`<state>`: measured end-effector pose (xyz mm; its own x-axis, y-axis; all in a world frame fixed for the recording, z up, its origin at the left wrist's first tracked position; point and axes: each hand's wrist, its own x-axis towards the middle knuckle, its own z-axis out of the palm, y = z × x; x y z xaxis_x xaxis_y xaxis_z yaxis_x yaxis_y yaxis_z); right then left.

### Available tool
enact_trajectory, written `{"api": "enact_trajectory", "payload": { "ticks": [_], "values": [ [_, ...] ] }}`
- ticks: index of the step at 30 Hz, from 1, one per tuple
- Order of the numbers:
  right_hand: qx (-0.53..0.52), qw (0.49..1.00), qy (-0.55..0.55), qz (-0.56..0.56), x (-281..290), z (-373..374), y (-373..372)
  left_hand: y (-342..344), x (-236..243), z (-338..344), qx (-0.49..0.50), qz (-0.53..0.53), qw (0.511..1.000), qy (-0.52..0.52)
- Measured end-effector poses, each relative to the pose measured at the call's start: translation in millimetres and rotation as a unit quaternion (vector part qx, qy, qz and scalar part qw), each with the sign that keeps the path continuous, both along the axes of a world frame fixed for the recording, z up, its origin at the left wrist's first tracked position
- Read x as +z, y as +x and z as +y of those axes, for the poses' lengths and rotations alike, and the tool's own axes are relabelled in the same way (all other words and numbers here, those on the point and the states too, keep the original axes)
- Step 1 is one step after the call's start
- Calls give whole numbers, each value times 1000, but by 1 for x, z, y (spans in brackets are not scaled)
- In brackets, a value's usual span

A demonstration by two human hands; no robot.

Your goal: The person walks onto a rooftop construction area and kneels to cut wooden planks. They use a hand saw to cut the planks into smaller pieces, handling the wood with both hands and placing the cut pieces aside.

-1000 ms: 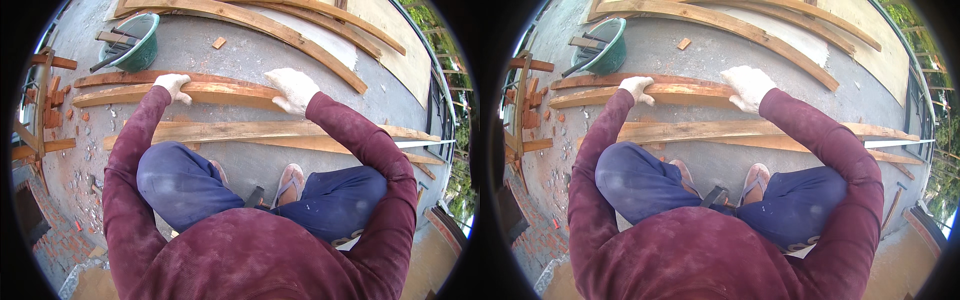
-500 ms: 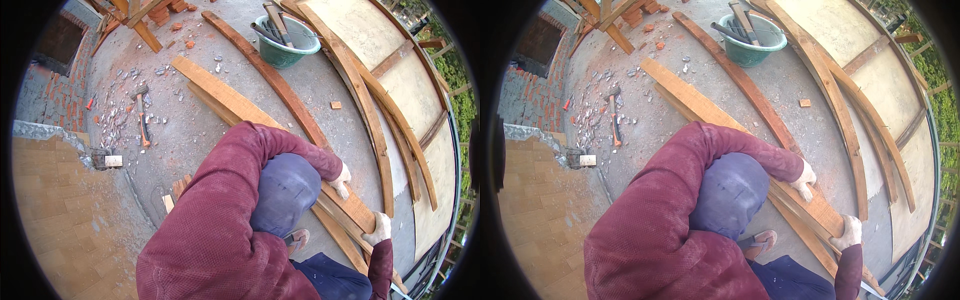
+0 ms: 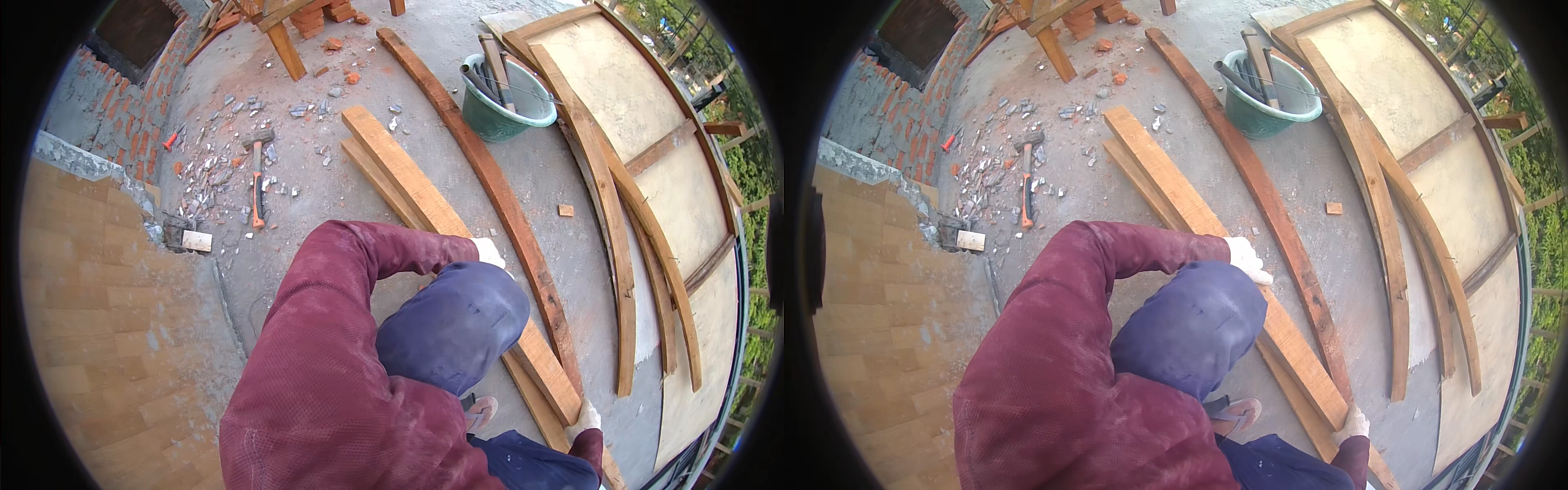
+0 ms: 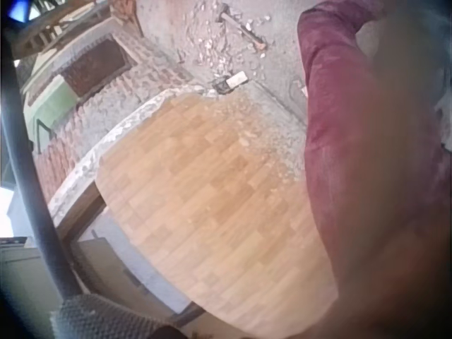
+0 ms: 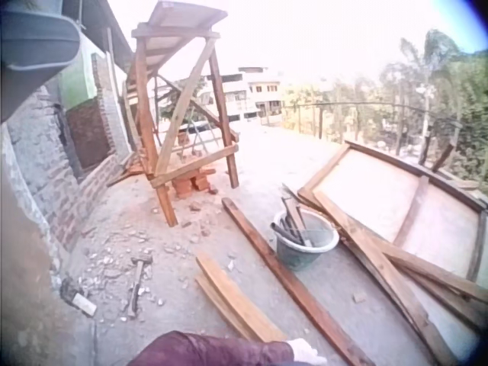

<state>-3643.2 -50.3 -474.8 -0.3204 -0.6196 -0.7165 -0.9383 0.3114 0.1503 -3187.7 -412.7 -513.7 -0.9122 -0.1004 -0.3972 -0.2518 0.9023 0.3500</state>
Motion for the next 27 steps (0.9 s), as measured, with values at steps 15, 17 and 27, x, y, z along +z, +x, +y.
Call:
{"api": "enact_trajectory", "payload": {
  "ticks": [15, 17, 27],
  "values": [
    [15, 994, -108, -17, -6, -40, 49, 119, 51, -76, 494, 485, 687, -221],
    [24, 993, -112, -8, -8, -40, 47, 224, 41, -117, 736, 364, 502, -272],
    [-9, 994, -109, -13, 0, -44, 57, 377, -82, -141, 847, 319, 424, 40]
  ]
}}
